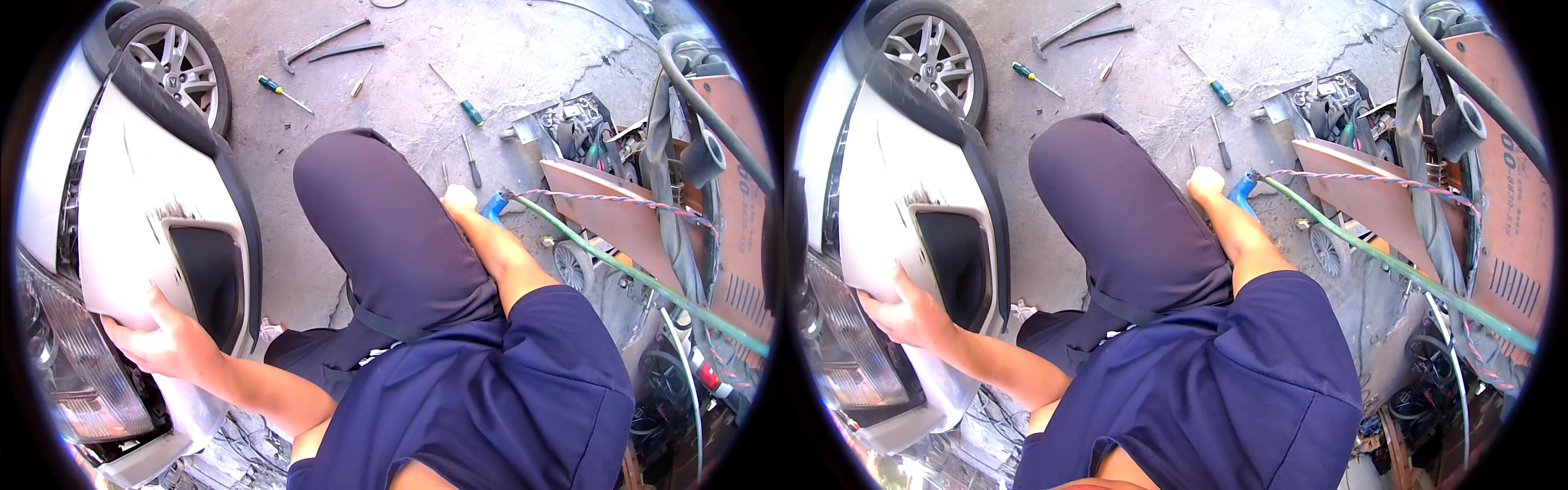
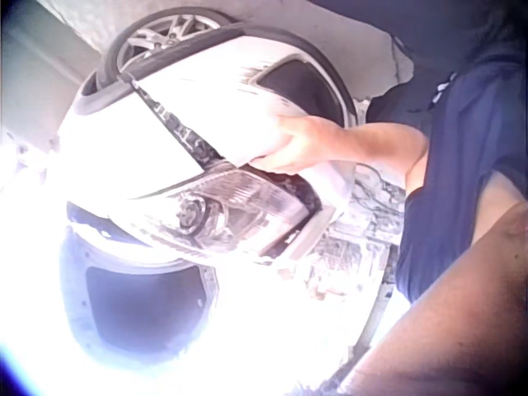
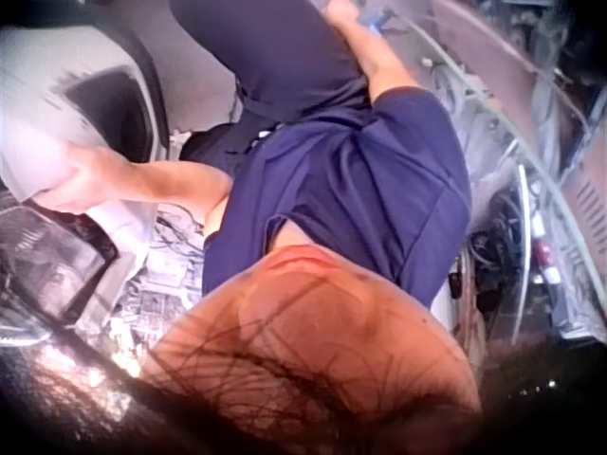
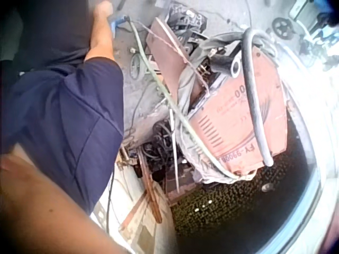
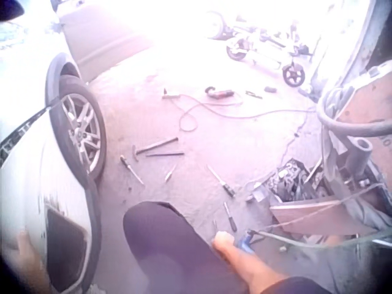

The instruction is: The person uses a T-handle wrench and a screwdriver to remove bolts and fasteners from the front bumper and headlight area of a white car. They manipulate the bumper cover and headlight assembly to detach components while working in a garage.

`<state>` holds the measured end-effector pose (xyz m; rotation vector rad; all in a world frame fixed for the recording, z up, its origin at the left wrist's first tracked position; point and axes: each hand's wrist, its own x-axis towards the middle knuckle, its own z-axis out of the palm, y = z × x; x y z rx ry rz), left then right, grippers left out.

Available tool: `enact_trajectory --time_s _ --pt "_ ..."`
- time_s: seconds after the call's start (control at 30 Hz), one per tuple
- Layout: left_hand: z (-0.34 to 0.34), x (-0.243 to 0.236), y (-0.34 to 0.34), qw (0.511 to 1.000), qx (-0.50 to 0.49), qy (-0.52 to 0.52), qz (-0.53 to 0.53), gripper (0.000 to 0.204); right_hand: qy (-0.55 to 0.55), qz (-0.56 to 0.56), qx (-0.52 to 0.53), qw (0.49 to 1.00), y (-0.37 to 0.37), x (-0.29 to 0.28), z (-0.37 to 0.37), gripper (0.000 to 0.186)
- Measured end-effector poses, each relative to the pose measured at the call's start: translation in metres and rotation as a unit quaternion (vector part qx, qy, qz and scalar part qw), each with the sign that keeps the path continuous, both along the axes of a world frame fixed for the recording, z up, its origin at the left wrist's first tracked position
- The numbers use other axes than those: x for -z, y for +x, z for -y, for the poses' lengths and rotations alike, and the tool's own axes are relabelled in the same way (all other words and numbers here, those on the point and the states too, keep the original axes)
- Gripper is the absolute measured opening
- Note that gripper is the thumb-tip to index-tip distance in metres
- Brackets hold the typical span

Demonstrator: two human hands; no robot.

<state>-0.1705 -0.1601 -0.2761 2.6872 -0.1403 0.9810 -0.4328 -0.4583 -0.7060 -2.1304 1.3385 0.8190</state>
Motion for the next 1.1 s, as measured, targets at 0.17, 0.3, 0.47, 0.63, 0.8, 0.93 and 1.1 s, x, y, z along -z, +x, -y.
enact_trajectory --time_s 0.17,0.3,0.47,0.63,0.8,0.93,1.1 --pt "0.001 0.003 0.001 1.000 -0.008 0.018 0.018 0.078 -0.145 0.090 0.073 0.983 -0.027 0.013 0.018 0.032" --pt "0.002 0.001 0.000 0.999 -0.009 0.024 0.019 0.078 -0.183 0.173 0.085 0.964 -0.056 0.022 0.019 0.035" --pt "0.004 -0.001 -0.003 1.000 0.003 0.002 0.018 0.077 -0.223 0.205 0.129 0.944 -0.072 0.004 0.009 0.036" --pt "0.004 -0.001 -0.008 0.998 0.030 -0.046 0.006 0.077 -0.322 0.194 0.183 0.908 -0.059 -0.045 0.069 0.035" --pt "0.002 -0.003 -0.003 1.000 0.019 0.012 0.010 0.077 -0.277 0.432 0.128 0.849 -0.003 -0.124 0.122 0.038" --pt "-0.004 -0.004 -0.007 0.999 0.037 0.017 0.015 0.077 -0.175 0.600 0.130 0.770 0.088 -0.293 0.155 0.038" --pt "-0.003 -0.004 -0.011 1.000 0.022 0.009 0.001 0.080 0.305 0.697 0.059 0.646 0.161 -0.436 0.132 0.033"
